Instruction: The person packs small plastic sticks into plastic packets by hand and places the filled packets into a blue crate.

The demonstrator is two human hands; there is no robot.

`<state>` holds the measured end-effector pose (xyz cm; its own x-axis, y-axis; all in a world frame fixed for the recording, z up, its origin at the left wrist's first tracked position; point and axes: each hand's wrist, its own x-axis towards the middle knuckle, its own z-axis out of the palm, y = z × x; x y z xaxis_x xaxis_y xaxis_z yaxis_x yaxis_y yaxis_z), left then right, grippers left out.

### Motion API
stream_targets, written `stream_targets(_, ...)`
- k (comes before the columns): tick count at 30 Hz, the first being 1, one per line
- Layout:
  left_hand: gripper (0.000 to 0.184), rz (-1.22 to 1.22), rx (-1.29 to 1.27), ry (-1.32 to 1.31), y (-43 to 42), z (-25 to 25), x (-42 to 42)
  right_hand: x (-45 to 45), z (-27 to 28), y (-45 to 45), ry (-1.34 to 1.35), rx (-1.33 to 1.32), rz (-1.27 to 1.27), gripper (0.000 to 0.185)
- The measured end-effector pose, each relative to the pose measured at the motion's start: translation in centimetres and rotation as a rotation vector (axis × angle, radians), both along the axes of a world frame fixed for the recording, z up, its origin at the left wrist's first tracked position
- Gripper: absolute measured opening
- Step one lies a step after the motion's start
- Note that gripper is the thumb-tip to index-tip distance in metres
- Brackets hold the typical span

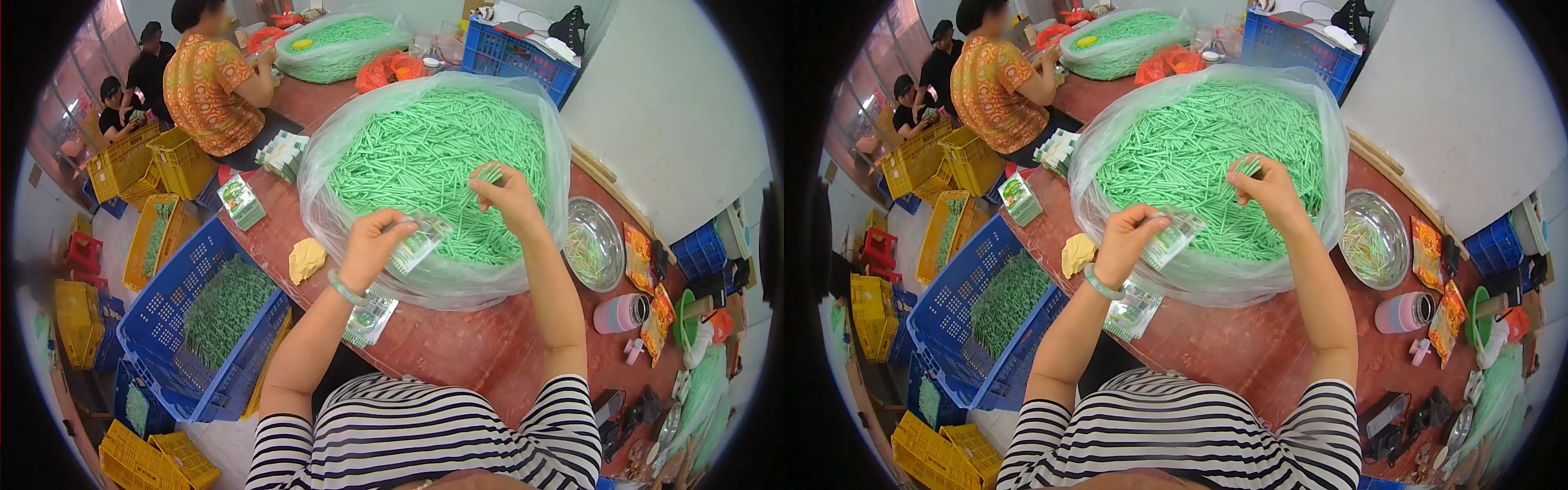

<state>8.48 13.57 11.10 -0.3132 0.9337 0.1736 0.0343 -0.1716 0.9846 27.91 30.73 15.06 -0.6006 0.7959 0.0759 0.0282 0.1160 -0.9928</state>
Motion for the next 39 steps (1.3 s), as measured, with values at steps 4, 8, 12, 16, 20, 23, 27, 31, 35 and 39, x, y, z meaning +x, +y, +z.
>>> stream_targets(4, 0.012, -0.135, -0.011, 0.008, 1.2, -0.7, 0.2, 0.9, 1.6, -0.2, 0.198, -0.098, -0.016, 0.017)
stream_targets(8, 0.011, -0.158, -0.018, -0.128, 1.2, 0.3, 1.3, 0.7, 2.7, -1.7, 0.244, -0.102, 0.057, 0.018)
stream_targets(12, 0.012, -0.171, -0.042, -0.176, 1.4, -0.5, 1.0, 0.2, 2.9, -2.7, 0.234, -0.092, 0.095, 0.018)
stream_targets(16, 0.014, -0.148, -0.057, -0.111, 0.9, -0.9, 0.8, 0.3, 3.1, -2.9, 0.238, -0.103, 0.106, 0.017)
stream_targets(20, 0.015, -0.146, -0.049, -0.134, 0.6, -1.1, 1.0, -0.4, 2.7, -3.4, 0.205, -0.094, 0.142, 0.017)
stream_targets(23, 0.016, -0.131, -0.037, -0.181, 0.7, -1.2, 1.2, -0.6, 2.6, -4.1, 0.184, -0.08, 0.168, 0.016)
stream_targets(27, 0.017, -0.099, -0.034, -0.25, 0.8, -1.2, 1.6, -0.6, 2.5, -4.4, 0.181, -0.049, 0.212, 0.013)
stream_targets(31, 0.018, -0.096, -0.05, -0.27, 0.9, -1.3, 1.8, -0.1, 2.2, -4.6, 0.153, 0.028, 0.188, 0.012)
stream_targets(35, 0.019, -0.119, -0.034, -0.19, 1.1, -1.7, 2.0, 0.3, 2.3, -4.8, 0.138, 0.103, 0.178, 0.013)
stream_targets(39, 0.02, -0.136, -0.015, -0.101, 1.1, -1.3, 2.4, 0.5, 3.1, -4.8, 0.045, 0.117, 0.175, 0.014)
